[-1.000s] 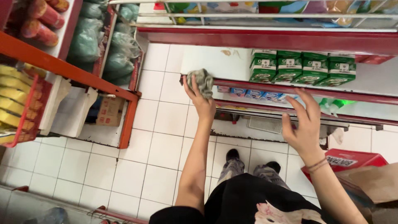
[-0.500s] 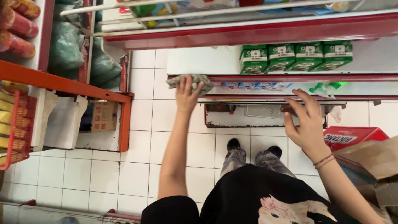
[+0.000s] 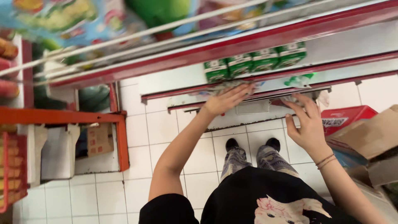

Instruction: The person sprays a cleaning solution onto a cloth and wipes the metal edges of a refrigerated display shelf. They then use a handheld barcode scanner to scan items from a cardboard box and place them onto the shelf.

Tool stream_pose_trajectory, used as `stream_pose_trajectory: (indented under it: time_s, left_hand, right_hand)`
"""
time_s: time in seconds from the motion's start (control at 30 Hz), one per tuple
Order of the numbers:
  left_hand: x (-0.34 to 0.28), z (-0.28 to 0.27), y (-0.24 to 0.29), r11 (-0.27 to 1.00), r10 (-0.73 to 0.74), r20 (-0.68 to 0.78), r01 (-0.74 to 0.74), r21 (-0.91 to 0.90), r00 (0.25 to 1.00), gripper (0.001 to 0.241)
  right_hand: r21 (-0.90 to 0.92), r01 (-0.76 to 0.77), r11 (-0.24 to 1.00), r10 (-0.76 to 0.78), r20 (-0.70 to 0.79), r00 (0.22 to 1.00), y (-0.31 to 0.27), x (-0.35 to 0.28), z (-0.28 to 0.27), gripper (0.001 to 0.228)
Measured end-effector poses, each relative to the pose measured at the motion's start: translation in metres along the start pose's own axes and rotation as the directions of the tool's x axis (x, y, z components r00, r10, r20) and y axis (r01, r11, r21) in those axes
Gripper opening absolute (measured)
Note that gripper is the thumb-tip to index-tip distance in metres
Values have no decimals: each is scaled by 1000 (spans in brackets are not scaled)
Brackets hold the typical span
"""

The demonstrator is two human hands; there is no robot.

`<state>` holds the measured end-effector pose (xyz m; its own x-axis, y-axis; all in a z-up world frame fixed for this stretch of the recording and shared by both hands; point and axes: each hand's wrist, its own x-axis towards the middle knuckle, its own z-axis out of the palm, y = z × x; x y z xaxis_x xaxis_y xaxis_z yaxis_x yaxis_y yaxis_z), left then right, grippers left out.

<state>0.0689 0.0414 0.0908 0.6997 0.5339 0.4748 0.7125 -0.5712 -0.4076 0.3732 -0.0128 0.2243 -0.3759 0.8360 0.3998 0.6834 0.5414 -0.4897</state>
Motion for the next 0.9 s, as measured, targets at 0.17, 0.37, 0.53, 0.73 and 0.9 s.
stream_pose_trajectory:
  time_s: [0.17,0.37,0.53,0.73,0.9]
  left_hand:
    - [98,-2,29,918,188,84,-206,339,979,61]
    - [199,18,72,933,231,66,-240,268,971,63]
    - [290,42,123,932,215,48,-220,287,975,67]
    - [390,66,183,935,158,20,-156,319,987,69]
    - [453,93,223,950,150,-37,-133,282,988,62]
  right_hand:
    - [-15,-70,997,69,-60,996,32,-12,-31,39]
    - [-36,-187,982,179,-149,972,79,-24,-76,38]
    - [-57,-230,972,212,-217,953,125,-29,-121,39]
    - [-91,-268,959,237,-257,937,190,-40,-174,40]
    - [-65,-307,950,279,-270,922,232,-57,-200,43]
